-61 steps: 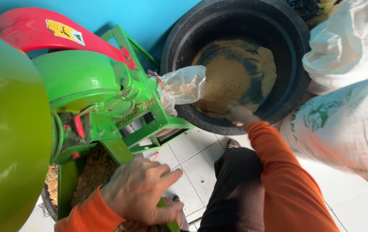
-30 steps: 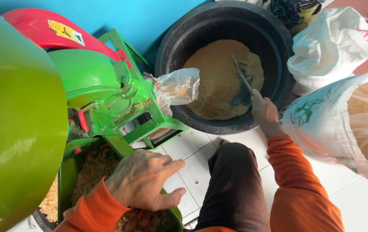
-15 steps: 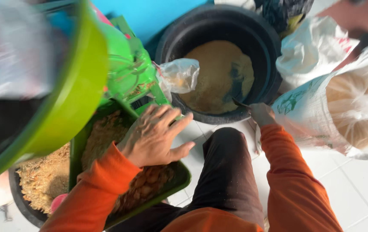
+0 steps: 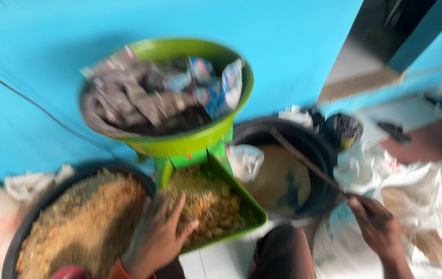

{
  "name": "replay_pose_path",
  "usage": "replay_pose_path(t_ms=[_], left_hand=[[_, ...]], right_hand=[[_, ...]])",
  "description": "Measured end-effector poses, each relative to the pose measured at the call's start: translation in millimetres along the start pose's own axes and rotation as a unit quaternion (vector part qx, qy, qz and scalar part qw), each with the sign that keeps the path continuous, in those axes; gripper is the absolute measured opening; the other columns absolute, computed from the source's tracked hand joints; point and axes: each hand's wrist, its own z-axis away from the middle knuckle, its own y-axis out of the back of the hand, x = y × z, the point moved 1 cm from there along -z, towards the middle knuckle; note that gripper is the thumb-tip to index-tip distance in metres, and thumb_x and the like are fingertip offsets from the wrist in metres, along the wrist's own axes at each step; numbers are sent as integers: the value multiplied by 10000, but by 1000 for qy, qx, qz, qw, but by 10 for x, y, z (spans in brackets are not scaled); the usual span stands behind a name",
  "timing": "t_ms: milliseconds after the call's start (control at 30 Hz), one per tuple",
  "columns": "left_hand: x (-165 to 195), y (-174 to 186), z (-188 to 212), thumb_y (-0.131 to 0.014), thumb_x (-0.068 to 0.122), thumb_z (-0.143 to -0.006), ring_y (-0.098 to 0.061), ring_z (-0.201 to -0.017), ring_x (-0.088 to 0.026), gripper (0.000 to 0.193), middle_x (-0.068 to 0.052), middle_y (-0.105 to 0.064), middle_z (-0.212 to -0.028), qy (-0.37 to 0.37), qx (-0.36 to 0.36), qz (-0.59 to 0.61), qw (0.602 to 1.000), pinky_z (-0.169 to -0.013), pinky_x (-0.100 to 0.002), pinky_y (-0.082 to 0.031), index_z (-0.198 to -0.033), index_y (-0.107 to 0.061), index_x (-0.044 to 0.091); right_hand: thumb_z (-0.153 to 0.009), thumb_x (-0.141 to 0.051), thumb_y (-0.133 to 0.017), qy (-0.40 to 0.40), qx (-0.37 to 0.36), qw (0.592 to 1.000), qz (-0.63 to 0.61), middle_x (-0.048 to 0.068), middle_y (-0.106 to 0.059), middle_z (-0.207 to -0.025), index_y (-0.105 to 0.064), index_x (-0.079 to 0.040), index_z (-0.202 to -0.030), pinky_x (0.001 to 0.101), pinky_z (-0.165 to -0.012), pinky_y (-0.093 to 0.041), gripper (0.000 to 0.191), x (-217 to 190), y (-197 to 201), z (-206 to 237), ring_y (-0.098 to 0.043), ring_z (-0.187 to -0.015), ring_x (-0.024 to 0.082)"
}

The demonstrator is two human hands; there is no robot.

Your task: The person sits on the floor beside a green grinding machine, scoops crushed pieces from a green tray into the machine's hopper using a scoop, and the ground powder collects in a large black basin. They scoop and spread the ground powder in the basin by hand, then refill the tray with more crushed pieces and continue feeding the machine.

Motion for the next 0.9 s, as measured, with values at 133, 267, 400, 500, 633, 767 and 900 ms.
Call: replay_pose_path(t_ms=[133,267,400,500,633,767,900], left_hand=[[-197,-327,-115,-529,607,-944,-357,-1407,-509,732,-295,-429,-1514,12,79,58,995,-1145,-584,-239,-1465,-504,93],[-321,-538,-444,-537,585,-949,-332,-1388,-555,730,-297,-420,-1516,22,13,52,998,-1132,-615,-220,-1491,-491,99],[-280,-587,-770,-520,548,-963,-392,-1351,-513,689,-279,-466,-1460,38,-42,66,996,-1132,-613,-243,-1478,-492,91],[-211,-476,-825,-508,520,-975,-436,-1323,-482,658,-266,-499,-1419,45,-51,70,995,-1132,-611,-261,-1468,-492,85],[-227,-440,-562,-492,484,-990,-496,-1286,-441,617,-249,-545,-1363,48,-14,90,995,-1132,-608,-284,-1455,-493,77],[-217,-392,-46,-491,375,-987,-625,-1113,-412,477,-229,-656,-1192,15,88,100,991,-1053,-597,-400,-1317,-591,45],[-192,-326,106,-539,285,-932,-663,-897,-409,252,-192,-699,-912,-10,155,78,985,-966,-673,-420,-946,-659,64]], right_hand=[[-860,-240,-799,-77,-19,994,-70,153,-709,-762,-782,-45,-1064,351,-666,-523,283,-112,232,-45,-622,-703,204],[-792,-287,-866,-101,-22,994,-38,113,-717,-713,-747,-77,-966,337,-664,-550,297,-112,144,-353,-678,-677,186],[-707,-333,-916,175,105,977,-65,54,-697,-633,-705,-114,-825,321,-633,-561,326,-231,-170,-540,-706,-627,149],[-647,-348,-959,217,147,964,-46,38,-672,-571,-680,-118,-720,333,-586,-561,369,-566,-472,-408,-707,-576,152],[-599,-322,-980,127,127,984,0,50,-660,-517,-679,-102,-644,366,-506,-568,376,-1229,-715,12,-696,-501,179],[-621,-332,-924,149,80,985,46,35,-717,-584,-694,-112,-841,323,-540,-590,387,-1831,-506,468,-723,-527,124],[-755,-270,-907,165,60,982,66,78,-713,-713,-654,-62,-947,309,-588,-560,380,-2251,-487,725,-675,-595,146]])
